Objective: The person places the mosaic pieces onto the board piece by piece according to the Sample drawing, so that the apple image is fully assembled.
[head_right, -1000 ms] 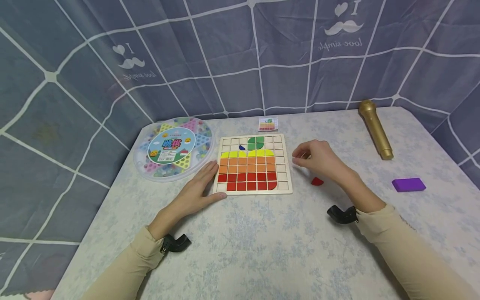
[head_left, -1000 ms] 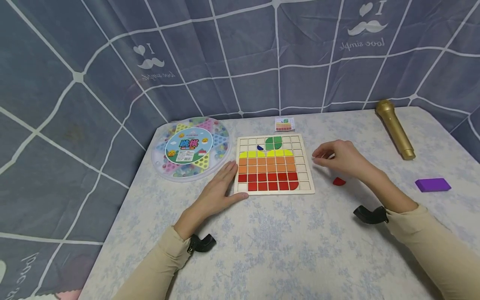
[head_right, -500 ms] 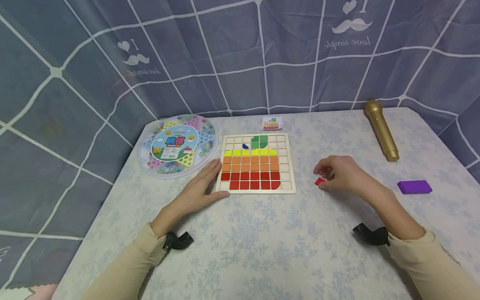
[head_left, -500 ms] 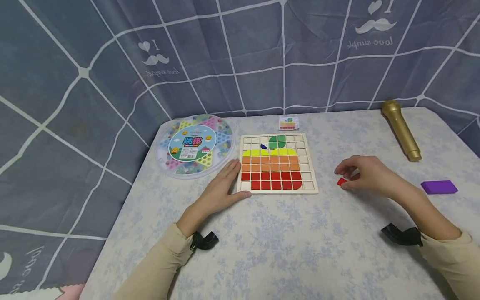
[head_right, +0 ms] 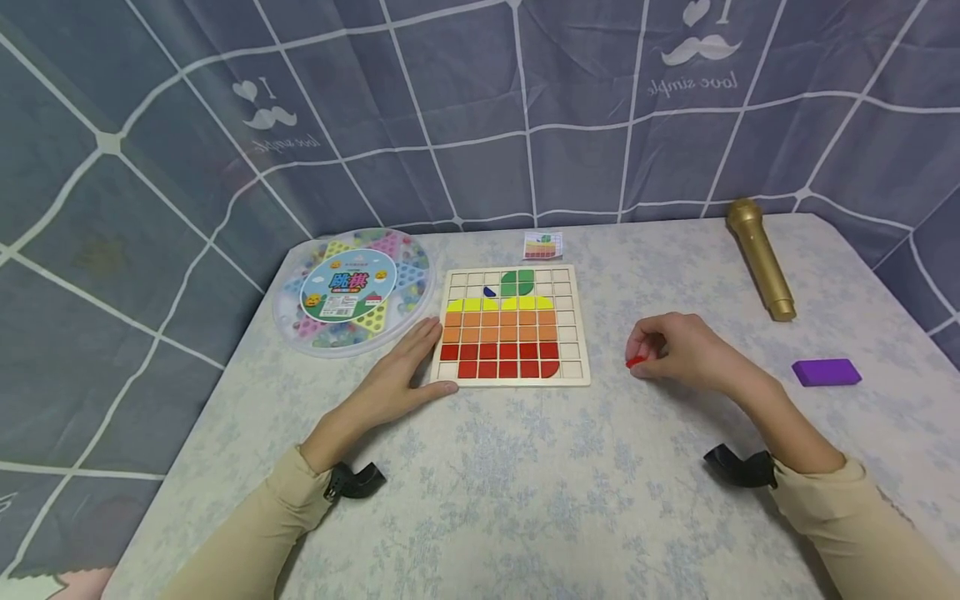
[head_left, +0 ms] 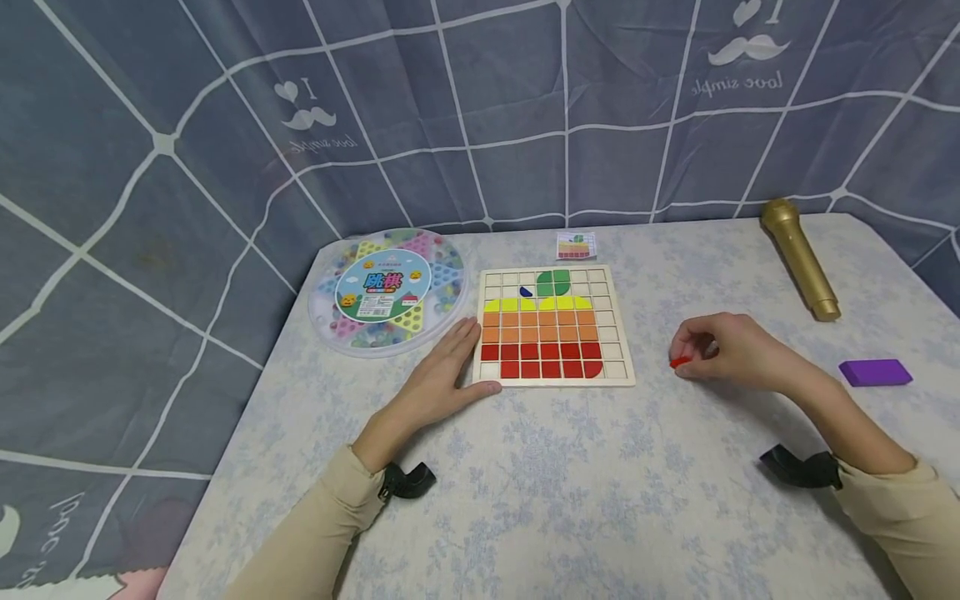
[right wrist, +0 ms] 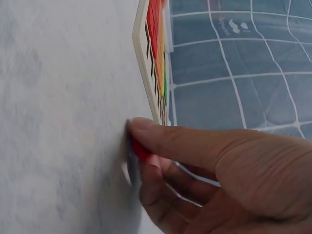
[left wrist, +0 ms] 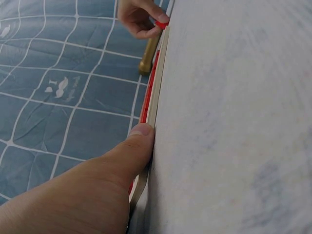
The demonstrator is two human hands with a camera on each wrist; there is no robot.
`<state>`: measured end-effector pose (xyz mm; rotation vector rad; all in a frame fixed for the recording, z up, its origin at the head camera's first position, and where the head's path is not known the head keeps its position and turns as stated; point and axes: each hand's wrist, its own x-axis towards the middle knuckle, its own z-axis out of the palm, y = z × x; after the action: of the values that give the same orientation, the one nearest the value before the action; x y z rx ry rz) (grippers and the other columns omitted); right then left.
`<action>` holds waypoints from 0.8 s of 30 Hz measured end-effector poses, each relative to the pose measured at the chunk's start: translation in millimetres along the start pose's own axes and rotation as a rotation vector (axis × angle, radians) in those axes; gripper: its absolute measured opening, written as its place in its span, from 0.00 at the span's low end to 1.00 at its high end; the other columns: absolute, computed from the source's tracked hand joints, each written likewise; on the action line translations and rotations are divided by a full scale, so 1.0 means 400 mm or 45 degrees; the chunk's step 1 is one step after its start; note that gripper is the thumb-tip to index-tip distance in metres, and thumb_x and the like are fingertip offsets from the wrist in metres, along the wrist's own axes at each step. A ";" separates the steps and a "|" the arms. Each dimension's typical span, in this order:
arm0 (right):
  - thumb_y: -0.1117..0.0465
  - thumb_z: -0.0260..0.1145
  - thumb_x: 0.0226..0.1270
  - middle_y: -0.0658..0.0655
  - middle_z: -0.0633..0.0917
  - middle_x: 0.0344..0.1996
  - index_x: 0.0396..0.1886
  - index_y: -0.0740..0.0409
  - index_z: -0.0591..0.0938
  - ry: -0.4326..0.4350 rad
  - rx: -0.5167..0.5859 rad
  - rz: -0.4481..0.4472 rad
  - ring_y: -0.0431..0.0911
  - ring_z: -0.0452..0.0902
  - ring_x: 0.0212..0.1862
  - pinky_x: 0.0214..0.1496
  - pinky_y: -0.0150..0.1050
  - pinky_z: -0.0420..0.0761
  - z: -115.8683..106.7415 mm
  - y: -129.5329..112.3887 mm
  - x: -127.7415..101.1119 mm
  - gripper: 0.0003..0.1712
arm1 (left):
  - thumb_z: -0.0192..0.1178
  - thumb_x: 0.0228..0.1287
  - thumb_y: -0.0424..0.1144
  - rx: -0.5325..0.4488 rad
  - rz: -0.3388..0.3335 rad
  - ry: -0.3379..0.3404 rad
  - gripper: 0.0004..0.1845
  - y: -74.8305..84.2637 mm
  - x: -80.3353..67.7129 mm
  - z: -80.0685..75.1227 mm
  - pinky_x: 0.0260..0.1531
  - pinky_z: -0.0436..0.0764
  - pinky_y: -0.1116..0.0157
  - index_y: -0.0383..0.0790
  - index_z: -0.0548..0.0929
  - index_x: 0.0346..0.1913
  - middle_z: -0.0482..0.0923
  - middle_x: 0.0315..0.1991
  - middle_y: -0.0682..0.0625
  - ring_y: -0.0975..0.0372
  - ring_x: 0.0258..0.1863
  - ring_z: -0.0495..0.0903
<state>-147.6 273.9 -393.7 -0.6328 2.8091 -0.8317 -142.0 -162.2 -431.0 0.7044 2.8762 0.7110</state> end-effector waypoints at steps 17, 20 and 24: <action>0.63 0.78 0.65 0.49 0.89 0.29 0.36 0.54 0.90 0.095 0.259 -0.054 0.41 0.83 0.34 0.36 0.32 0.78 0.086 -0.181 0.122 0.03 | 0.67 0.69 0.62 -0.006 0.003 0.007 0.55 -0.001 0.000 0.003 0.83 0.54 0.48 0.35 0.52 0.85 0.48 0.86 0.43 0.52 0.87 0.44; 0.63 0.78 0.66 0.49 0.89 0.30 0.37 0.55 0.90 0.074 0.293 -0.063 0.42 0.84 0.34 0.36 0.34 0.79 0.120 -0.218 0.154 0.03 | 0.67 0.69 0.62 -0.013 -0.006 0.003 0.55 -0.001 0.001 0.003 0.83 0.54 0.48 0.36 0.52 0.85 0.48 0.86 0.43 0.52 0.87 0.44; 0.63 0.78 0.66 0.50 0.90 0.30 0.37 0.55 0.91 0.078 0.336 -0.087 0.43 0.84 0.33 0.40 0.38 0.83 0.158 -0.270 0.197 0.03 | 0.67 0.69 0.62 -0.030 -0.023 0.000 0.55 -0.001 0.002 0.003 0.83 0.54 0.48 0.36 0.52 0.85 0.47 0.87 0.43 0.52 0.87 0.44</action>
<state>-164.5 127.2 -388.8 -0.6722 2.6755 -1.2278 -142.7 -161.7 -432.2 0.6744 2.8653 0.7416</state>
